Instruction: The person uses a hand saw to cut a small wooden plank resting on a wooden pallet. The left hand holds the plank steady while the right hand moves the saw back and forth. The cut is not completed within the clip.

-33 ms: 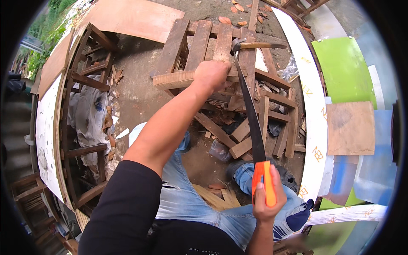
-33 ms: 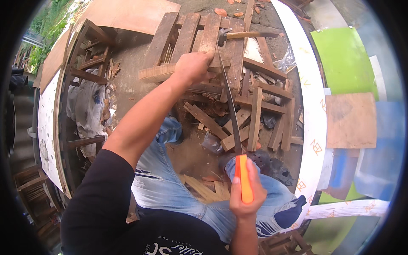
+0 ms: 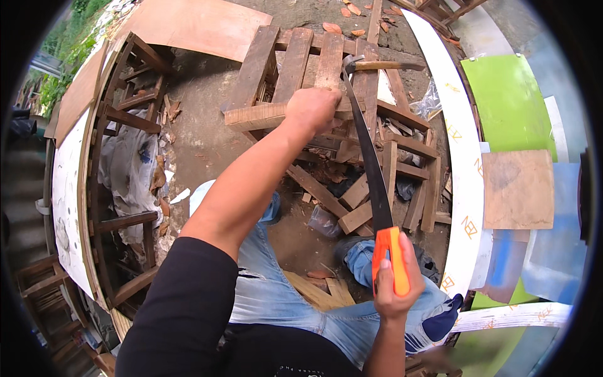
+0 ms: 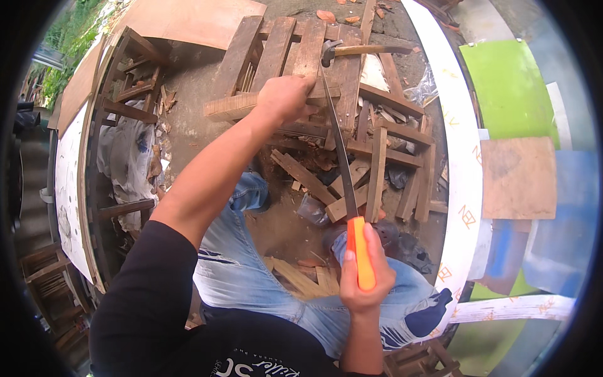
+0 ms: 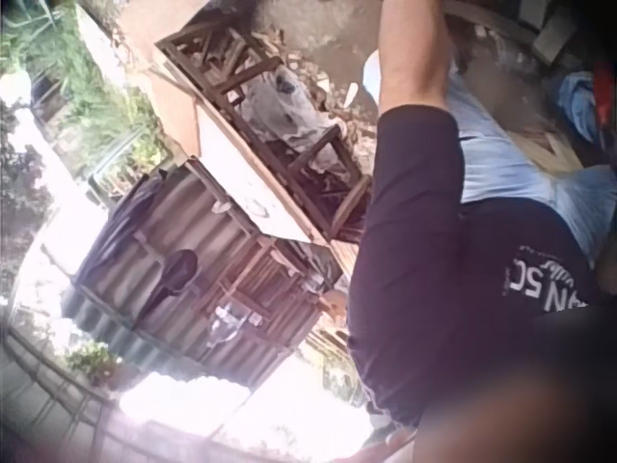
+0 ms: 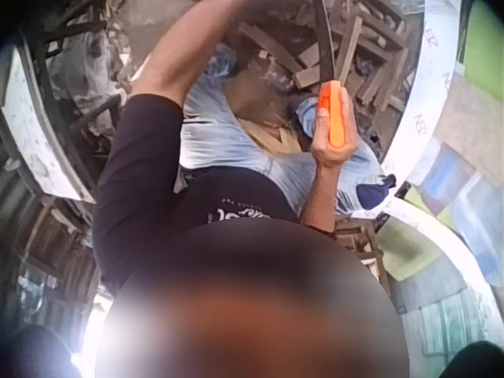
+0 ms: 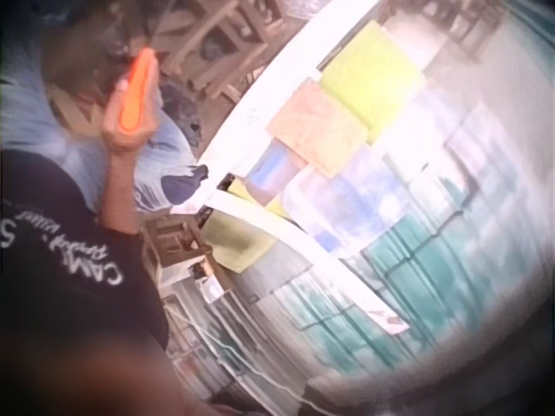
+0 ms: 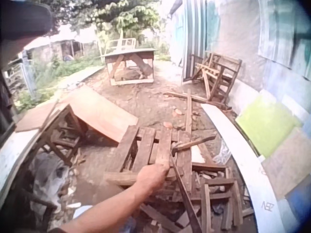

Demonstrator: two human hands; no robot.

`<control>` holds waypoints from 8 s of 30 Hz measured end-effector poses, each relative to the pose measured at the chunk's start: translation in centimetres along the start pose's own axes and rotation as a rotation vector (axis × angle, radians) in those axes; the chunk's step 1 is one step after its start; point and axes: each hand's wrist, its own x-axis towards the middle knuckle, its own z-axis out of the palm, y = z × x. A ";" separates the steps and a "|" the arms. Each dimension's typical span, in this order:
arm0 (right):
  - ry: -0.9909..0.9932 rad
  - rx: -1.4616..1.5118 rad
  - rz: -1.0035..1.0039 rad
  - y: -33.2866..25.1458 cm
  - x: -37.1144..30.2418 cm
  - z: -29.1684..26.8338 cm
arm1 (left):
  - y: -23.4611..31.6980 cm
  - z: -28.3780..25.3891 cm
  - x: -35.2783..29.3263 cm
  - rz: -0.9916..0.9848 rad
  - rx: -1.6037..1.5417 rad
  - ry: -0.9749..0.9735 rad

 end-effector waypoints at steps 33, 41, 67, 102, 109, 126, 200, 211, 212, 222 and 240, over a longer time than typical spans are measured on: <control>0.060 0.269 0.127 -3.5 1.6 -4.1 | 0.3 1.3 -4.0 0.040 -0.007 0.096; 0.047 0.127 0.082 0.2 -0.4 -2.3 | -1.4 0.6 -1.6 0.108 0.115 0.283; -0.014 -0.090 -0.061 1.9 -1.8 0.4 | -0.9 3.9 0.7 -0.143 -0.102 0.436; 0.013 0.013 -0.197 6.3 5.6 4.0 | -2.3 0.6 0.4 -0.160 -0.194 -0.040; 0.052 -0.012 -0.277 5.0 2.8 4.5 | -1.9 -1.7 -0.3 0.007 -0.096 0.187; 0.025 0.027 -0.059 2.0 1.6 1.6 | -3.3 -1.2 1.5 0.030 -0.013 -0.072; 0.031 0.100 -0.095 1.9 9.1 9.2 | -1.3 0.0 -0.4 -0.019 0.055 0.032; 0.063 0.225 0.108 -0.9 5.9 3.7 | -0.3 4.7 -5.9 0.175 0.009 0.362; 0.082 0.176 0.037 -0.5 5.6 3.7 | -0.4 4.6 -5.8 0.177 0.014 0.355; 0.026 0.182 0.003 1.7 4.0 2.8 | -3.2 1.7 -2.4 0.220 0.115 0.408; -0.029 0.086 -0.134 4.1 3.7 5.0 | -4.8 1.3 -0.3 0.078 0.166 0.072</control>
